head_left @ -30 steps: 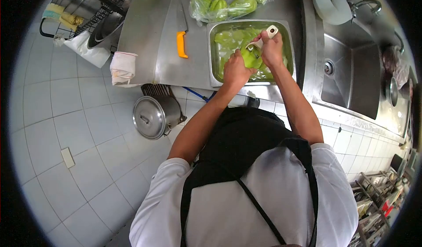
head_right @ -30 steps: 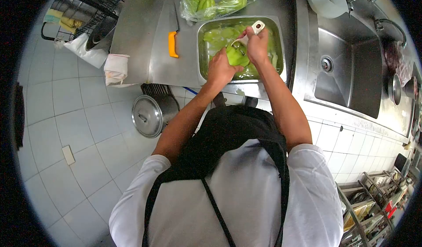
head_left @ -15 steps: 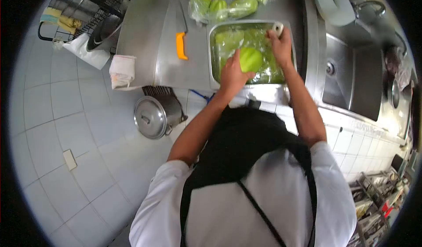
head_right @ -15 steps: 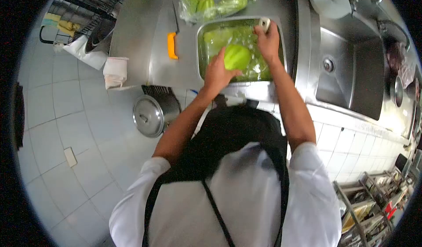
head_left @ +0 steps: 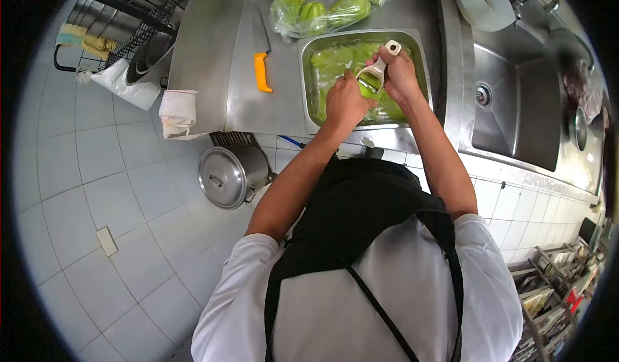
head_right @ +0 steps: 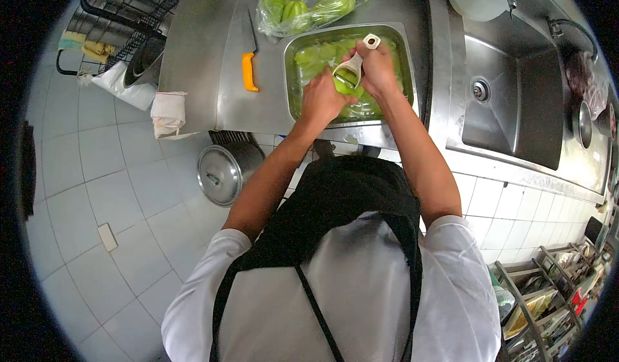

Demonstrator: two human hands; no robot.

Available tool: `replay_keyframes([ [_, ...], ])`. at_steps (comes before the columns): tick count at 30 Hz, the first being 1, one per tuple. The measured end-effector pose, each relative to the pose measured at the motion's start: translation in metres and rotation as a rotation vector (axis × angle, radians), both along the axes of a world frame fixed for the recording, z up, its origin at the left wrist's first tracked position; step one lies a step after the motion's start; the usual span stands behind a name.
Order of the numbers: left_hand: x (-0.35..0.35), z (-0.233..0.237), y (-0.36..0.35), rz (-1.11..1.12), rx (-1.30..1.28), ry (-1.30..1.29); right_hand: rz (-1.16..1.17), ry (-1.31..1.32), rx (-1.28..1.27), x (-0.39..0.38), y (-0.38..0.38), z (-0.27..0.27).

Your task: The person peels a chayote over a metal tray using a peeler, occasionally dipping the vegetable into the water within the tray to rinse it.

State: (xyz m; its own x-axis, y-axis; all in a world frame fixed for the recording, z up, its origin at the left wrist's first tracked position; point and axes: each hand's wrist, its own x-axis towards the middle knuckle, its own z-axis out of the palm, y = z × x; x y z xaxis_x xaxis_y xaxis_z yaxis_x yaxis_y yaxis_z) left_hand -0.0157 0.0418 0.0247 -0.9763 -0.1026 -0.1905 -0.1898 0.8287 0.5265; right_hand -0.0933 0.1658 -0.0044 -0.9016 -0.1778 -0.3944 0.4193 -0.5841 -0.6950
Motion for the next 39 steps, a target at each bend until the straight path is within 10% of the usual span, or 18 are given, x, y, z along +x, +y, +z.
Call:
replay_keyframes([
  [10, 0.013, -0.008, -0.005, 0.025, 0.020, 0.015, -0.107, -0.033, -0.056, -0.024, 0.001, -0.057],
  [14, 0.026, -0.009, -0.005, 0.008, 0.019, 0.019, -0.228, 0.196, 0.352, -0.035, 0.017, -0.072],
  [24, 0.019, -0.030, -0.026, 0.053, 0.209, 0.105, -0.158, 0.322, 0.336, -0.019, 0.020, -0.001],
  [33, 0.015, -0.019, -0.029, 0.018, 0.196, 0.039, 0.077, -0.008, -0.016, 0.005, 0.024, 0.008],
  [39, 0.016, -0.025, -0.030, 0.022, 0.235, 0.052, 0.502, 0.208, 0.438, 0.022, 0.031, 0.010],
])
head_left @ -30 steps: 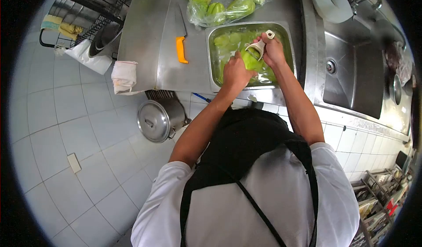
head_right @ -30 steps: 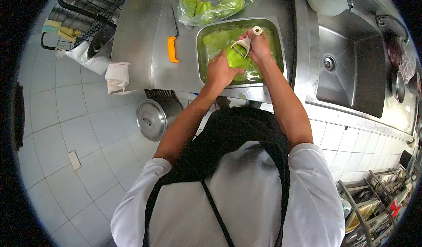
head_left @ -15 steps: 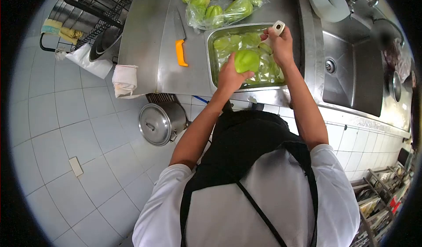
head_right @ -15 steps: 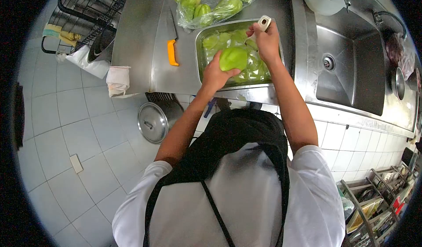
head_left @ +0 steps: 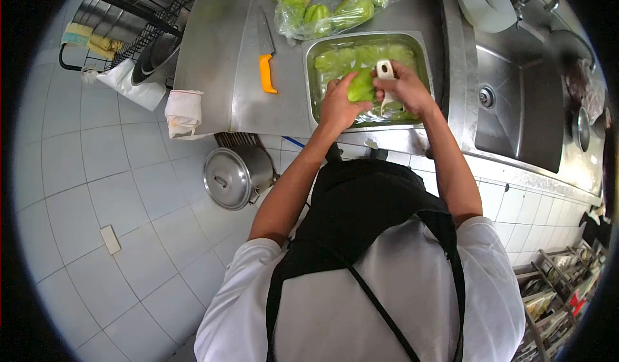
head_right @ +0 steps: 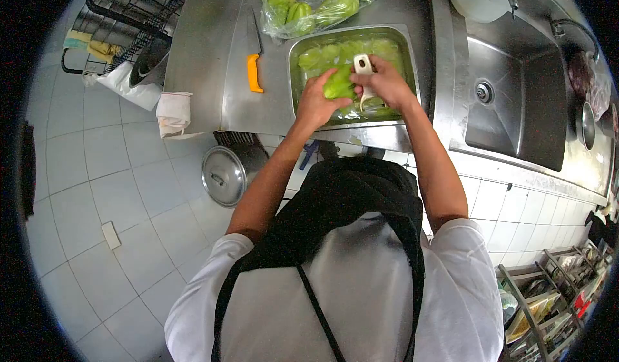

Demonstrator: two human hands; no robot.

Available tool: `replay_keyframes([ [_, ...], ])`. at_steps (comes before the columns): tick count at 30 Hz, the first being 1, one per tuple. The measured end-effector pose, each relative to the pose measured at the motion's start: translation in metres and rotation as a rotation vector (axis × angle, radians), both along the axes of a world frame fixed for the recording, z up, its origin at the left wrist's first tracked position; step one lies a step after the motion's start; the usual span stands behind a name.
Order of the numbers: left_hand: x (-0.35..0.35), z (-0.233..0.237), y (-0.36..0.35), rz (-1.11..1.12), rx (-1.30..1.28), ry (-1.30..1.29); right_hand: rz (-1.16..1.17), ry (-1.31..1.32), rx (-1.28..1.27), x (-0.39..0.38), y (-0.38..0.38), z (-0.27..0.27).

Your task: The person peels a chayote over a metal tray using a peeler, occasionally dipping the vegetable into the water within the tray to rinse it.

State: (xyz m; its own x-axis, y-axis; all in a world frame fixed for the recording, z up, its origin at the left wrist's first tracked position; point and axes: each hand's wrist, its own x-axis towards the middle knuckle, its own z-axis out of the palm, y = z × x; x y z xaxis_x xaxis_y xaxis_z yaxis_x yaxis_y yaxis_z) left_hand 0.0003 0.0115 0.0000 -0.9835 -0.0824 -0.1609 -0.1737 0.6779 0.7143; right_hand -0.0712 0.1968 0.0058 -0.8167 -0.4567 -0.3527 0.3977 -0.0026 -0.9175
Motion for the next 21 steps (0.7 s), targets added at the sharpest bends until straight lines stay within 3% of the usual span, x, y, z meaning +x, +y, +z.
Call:
replay_keyframes([
  [1, -0.001, 0.003, 0.000, 0.000, 0.013, -0.004, 0.076, 0.088, 0.078, 0.002, 0.000, 0.000],
  [5, -0.006, 0.009, 0.003, -0.032, 0.006, -0.053, -0.034, 0.504, 0.329, 0.009, -0.008, -0.014],
  [11, -0.014, 0.009, -0.002, -0.057, -0.001, -0.032, -0.072, 0.511, 0.422, -0.001, 0.001, -0.009],
  [14, -0.014, 0.007, -0.005, -0.019, 0.075, -0.037, -0.214, 0.743, 0.838, -0.024, 0.014, -0.031],
  [17, -0.018, -0.004, -0.006, 0.027, 0.098, 0.001, -0.458, 0.224, 0.194, -0.028, 0.009, -0.014],
  [21, -0.013, 0.000, -0.001, 0.007, -0.103, 0.147, -0.444, -0.192, -0.480, -0.025, -0.014, 0.002],
])
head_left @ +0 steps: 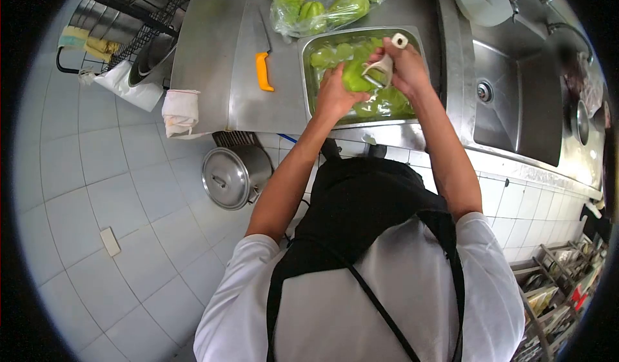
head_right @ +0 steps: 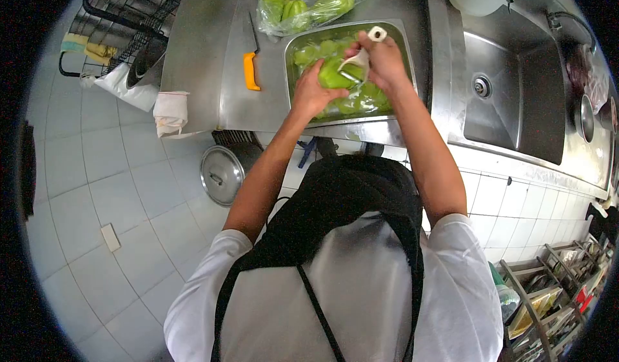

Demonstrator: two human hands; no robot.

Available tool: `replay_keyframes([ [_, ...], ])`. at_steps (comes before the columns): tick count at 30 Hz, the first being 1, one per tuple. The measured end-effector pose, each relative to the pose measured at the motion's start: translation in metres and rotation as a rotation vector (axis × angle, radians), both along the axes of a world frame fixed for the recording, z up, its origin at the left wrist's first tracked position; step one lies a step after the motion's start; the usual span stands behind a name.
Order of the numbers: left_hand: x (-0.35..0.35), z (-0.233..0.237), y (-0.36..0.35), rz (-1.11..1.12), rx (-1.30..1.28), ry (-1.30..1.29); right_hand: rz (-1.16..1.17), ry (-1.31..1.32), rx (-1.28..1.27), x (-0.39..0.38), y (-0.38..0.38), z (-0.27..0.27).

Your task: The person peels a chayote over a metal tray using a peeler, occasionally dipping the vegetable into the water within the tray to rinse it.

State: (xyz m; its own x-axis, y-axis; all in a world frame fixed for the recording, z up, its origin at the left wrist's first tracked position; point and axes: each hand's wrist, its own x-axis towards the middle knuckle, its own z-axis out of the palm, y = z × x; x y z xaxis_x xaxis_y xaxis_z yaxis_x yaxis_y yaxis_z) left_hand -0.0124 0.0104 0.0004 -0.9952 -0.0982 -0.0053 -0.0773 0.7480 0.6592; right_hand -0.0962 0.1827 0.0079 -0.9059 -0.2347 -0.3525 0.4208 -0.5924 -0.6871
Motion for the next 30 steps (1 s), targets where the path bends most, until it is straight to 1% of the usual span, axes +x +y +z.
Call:
replay_keyframes([
  [1, -0.001, -0.001, 0.001, -0.002, -0.041, 0.046, 0.001, -0.022, -0.052, 0.005, -0.010, 0.003],
  [4, -0.007, -0.003, 0.005, 0.009, 0.050, -0.004, -0.013, -0.064, -0.148, 0.009, -0.029, -0.001],
  [7, -0.009, 0.001, 0.007, 0.000, 0.098, -0.073, -0.033, -0.107, -0.138, 0.007, -0.036, -0.005],
  [10, -0.007, 0.007, 0.009, 0.012, 0.157, -0.061, -0.026, -0.133, -0.145, 0.004, -0.038, -0.009],
  [14, -0.008, 0.006, 0.015, 0.067, 0.116, -0.010, -0.023, -0.190, -0.170, -0.001, -0.038, -0.018],
  [16, -0.008, 0.004, 0.016, 0.073, 0.082, 0.033, -0.021, -0.211, -0.149, -0.009, -0.037, -0.031],
  [19, -0.004, 0.003, 0.016, 0.071, 0.025, -0.007, -0.062, -0.214, -0.136, -0.019, -0.032, -0.050],
  [22, 0.002, -0.001, 0.018, 0.099, -0.055, 0.077, -0.087, -0.204, -0.136, -0.036, -0.030, -0.067],
  [24, 0.003, -0.006, 0.015, 0.091, 0.007, 0.058, -0.084, -0.215, -0.131, -0.041, -0.030, -0.077],
  [27, -0.001, -0.004, 0.009, 0.090, 0.054, 0.021, -0.139, -0.240, -0.120, -0.049, -0.033, -0.081],
  [28, 0.003, -0.003, 0.009, 0.091, 0.065, -0.004, -0.166, -0.226, -0.082, -0.049, -0.031, -0.081],
  [30, 0.006, -0.005, 0.012, 0.082, 0.035, 0.047, -0.215, -0.186, -0.009, -0.055, -0.028, -0.078],
])
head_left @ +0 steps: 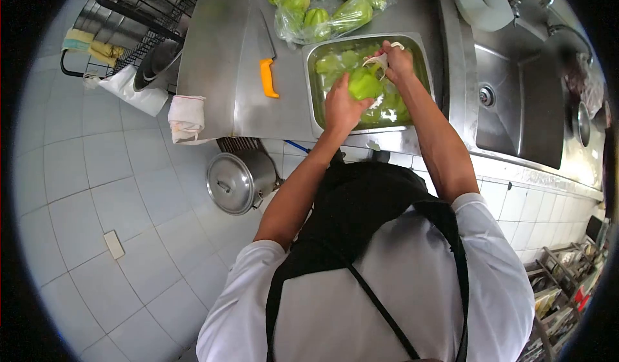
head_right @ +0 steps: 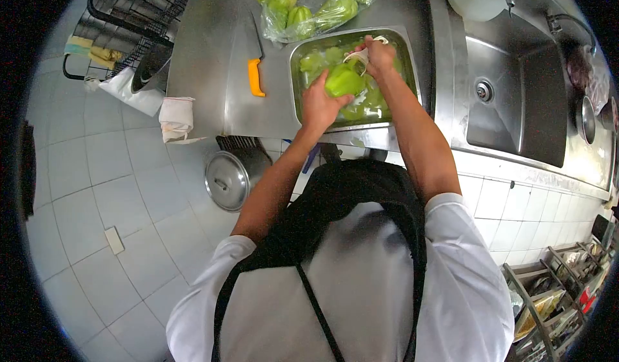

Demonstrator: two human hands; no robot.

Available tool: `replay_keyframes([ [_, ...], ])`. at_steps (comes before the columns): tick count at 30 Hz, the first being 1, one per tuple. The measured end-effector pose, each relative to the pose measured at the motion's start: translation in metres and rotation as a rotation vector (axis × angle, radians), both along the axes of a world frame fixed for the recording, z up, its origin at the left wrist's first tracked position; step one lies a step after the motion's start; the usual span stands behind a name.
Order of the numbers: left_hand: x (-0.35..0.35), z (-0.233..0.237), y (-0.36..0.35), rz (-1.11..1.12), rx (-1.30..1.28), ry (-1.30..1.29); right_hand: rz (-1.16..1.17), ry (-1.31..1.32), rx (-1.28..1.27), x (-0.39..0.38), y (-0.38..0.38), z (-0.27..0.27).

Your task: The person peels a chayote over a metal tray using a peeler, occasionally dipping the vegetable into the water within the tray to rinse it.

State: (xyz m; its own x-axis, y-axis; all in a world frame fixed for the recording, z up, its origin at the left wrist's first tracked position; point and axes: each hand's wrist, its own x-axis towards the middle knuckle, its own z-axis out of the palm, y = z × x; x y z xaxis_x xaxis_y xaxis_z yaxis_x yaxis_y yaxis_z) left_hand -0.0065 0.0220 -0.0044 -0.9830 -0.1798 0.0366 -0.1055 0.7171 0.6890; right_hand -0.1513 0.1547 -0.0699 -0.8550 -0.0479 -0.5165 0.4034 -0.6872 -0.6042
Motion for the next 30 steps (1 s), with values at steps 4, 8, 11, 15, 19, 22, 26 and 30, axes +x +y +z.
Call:
replay_keyframes([
  [4, 0.001, -0.003, -0.001, -0.012, -0.009, 0.033, -0.036, 0.084, 0.070, -0.004, 0.003, -0.004],
  [8, -0.003, -0.003, -0.001, -0.013, 0.022, 0.022, -0.067, 0.194, 0.131, -0.009, 0.005, -0.004],
  [11, 0.005, -0.001, -0.003, 0.011, 0.068, -0.038, -0.023, 0.267, 0.194, 0.000, 0.003, 0.002],
  [15, 0.004, 0.005, -0.004, 0.027, 0.070, -0.057, 0.321, 0.249, 0.410, 0.017, 0.013, 0.033],
  [19, 0.005, 0.005, -0.001, 0.050, 0.071, -0.047, 0.238, 0.272, 0.468, 0.032, 0.003, 0.036],
  [22, 0.004, -0.001, 0.000, 0.068, 0.098, -0.028, 0.201, 0.310, 0.478, 0.030, 0.003, 0.023],
  [26, 0.010, -0.008, -0.003, 0.041, 0.095, -0.004, 0.104, 0.358, 0.571, 0.030, 0.011, -0.008],
  [30, 0.012, -0.016, -0.009, 0.053, 0.070, 0.031, 0.035, 0.426, 0.396, 0.027, 0.011, -0.021],
])
